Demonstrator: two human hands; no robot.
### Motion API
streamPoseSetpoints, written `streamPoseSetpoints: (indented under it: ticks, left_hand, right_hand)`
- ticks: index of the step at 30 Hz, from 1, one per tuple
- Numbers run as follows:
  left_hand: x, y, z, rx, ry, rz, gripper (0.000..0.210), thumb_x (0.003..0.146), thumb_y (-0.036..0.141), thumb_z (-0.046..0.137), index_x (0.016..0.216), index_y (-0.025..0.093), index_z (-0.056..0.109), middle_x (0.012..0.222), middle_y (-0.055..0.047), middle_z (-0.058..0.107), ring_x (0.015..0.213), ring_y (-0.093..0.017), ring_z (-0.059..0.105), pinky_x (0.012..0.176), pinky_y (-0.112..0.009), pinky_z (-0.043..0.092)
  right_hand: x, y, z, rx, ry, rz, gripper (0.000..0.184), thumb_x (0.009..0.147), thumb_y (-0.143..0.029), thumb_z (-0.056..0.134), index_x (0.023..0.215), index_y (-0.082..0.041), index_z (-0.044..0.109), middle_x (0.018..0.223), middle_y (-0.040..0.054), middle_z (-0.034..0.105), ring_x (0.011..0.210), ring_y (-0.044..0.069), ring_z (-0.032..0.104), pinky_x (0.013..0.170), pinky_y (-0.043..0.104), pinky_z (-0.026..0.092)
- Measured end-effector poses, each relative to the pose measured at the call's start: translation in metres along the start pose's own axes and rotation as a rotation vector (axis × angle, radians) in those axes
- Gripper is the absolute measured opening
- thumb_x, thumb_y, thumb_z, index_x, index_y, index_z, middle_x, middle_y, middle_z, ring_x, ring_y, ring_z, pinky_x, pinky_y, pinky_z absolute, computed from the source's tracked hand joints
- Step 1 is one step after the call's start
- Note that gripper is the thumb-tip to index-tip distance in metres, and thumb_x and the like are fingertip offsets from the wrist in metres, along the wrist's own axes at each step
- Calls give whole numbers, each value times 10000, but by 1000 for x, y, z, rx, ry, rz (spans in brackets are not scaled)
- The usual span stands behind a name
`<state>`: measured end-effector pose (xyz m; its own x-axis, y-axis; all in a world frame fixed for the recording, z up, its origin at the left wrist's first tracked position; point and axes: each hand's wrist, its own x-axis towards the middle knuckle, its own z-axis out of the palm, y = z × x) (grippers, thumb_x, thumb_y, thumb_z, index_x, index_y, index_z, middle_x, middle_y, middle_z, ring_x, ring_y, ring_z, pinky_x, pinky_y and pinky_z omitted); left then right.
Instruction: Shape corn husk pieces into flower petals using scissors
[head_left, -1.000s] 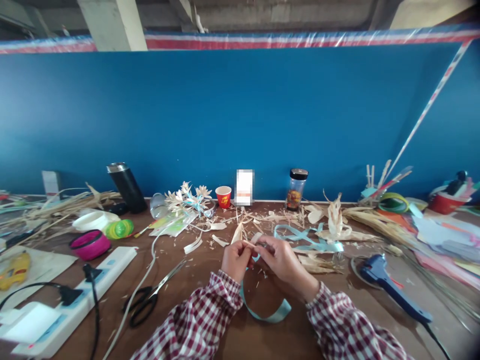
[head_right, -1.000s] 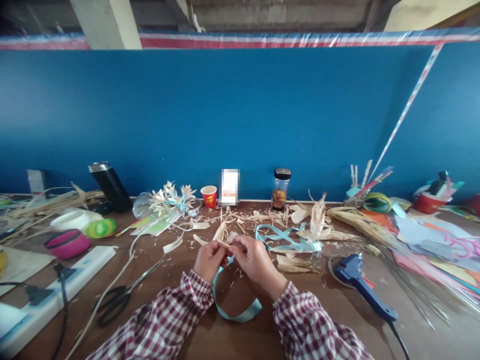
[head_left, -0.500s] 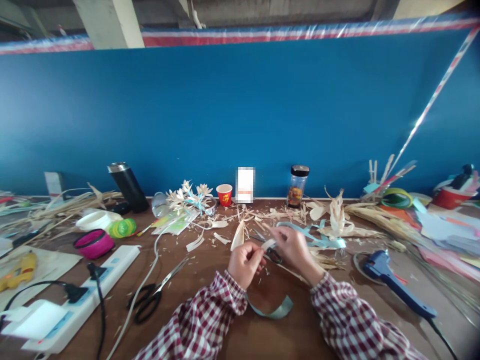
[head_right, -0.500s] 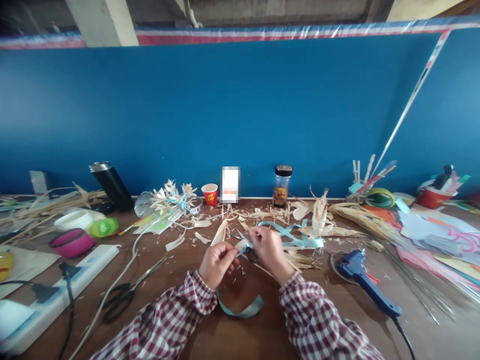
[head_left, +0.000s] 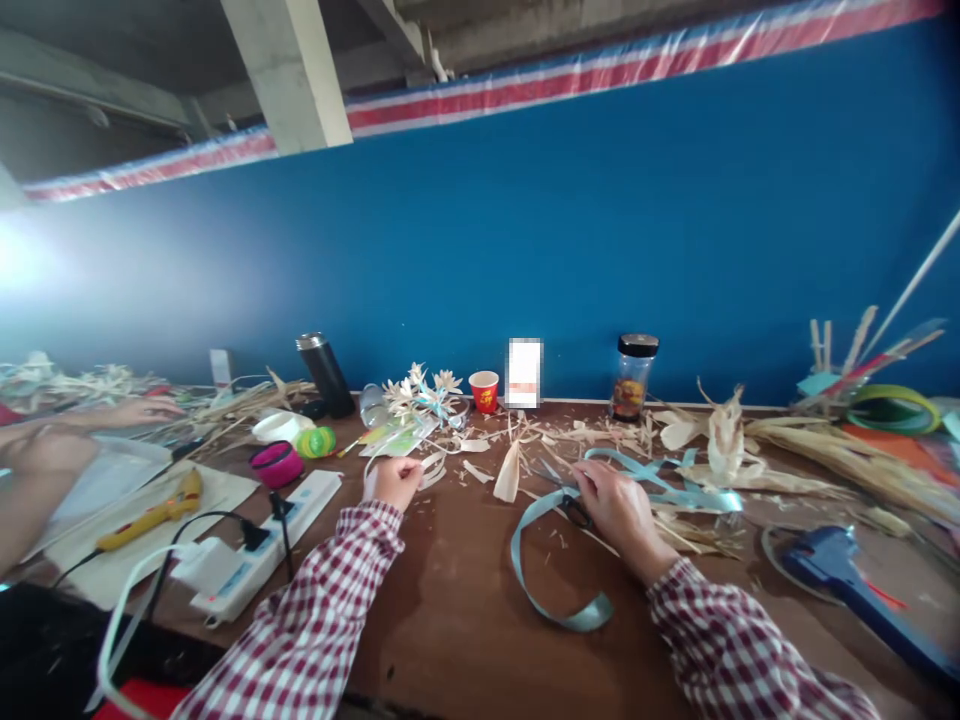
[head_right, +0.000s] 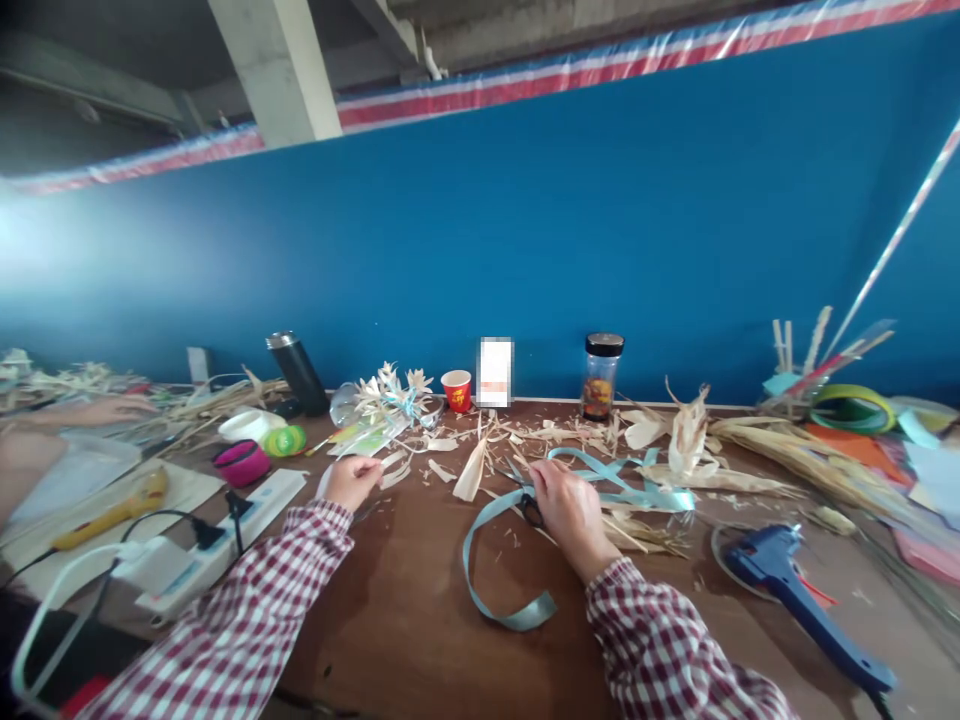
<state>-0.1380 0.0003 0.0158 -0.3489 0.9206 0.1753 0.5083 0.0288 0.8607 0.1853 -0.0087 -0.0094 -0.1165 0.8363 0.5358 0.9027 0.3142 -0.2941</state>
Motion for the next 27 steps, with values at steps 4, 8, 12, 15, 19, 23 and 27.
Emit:
streamPoseSetpoints:
  ticks: [4, 8, 12, 15, 19, 23, 27]
  left_hand:
    - [19, -4, -7, 213, 57, -2, 191, 607, 132, 675, 436, 171, 598, 455, -57, 589, 596, -233, 612, 564, -300, 421]
    - [22, -2, 1, 314, 43, 15, 202, 598, 90, 665, 425, 140, 574, 407, -8, 534, 610, -205, 608, 582, -251, 398]
    - [20, -2, 2, 382, 27, 38, 149, 599, 78, 663, 468, 116, 604, 405, 17, 528, 597, -162, 589, 562, -200, 371]
    - [19, -1, -2, 431, 24, 61, 128, 637, 98, 654, 511, 105, 633, 440, 3, 563, 613, -165, 594, 568, -200, 379]
    - [21, 1, -6, 472, 20, 119, 140, 707, 127, 602, 592, 106, 679, 562, -40, 648, 701, -208, 631, 647, -249, 433]
    - [17, 6, 6, 462, -42, 220, 174, 770, 189, 560, 786, 152, 729, 810, -77, 717, 810, -229, 648, 733, -304, 477]
    - [4, 15, 31, 457, -197, 381, 168, 778, 207, 575, 823, 221, 737, 932, -46, 707, 862, -201, 634, 803, -296, 469]
  right_hand:
    - [1, 7, -4, 4, 29, 16, 281, 921, -286, 385, 895, -196, 650, 833, 54, 695, 708, 170, 645, 575, 230, 383]
    - [1, 8, -4, 9, 61, 14, 285, 910, -286, 391, 882, -197, 661, 843, 62, 702, 696, 173, 648, 571, 235, 393]
    - [0, 7, -4, 16, 61, 6, 272, 902, -283, 403, 889, -201, 662, 870, 60, 706, 702, 174, 652, 572, 239, 404]
    - [0, 6, -4, 11, 43, 10, 272, 903, -284, 399, 880, -200, 657, 854, 56, 707, 696, 177, 654, 567, 240, 397]
    - [1, 5, -5, 3, 25, 14, 273, 903, -282, 398, 857, -199, 653, 804, 52, 703, 661, 172, 650, 549, 239, 381]
    - [0, 6, -3, 10, 18, 7, 279, 908, -283, 389, 869, -203, 653, 808, 52, 701, 671, 168, 651, 555, 233, 386]
    - [0, 7, -2, 21, 12, -6, 274, 910, -285, 390, 894, -204, 652, 836, 53, 703, 696, 171, 656, 568, 233, 395]
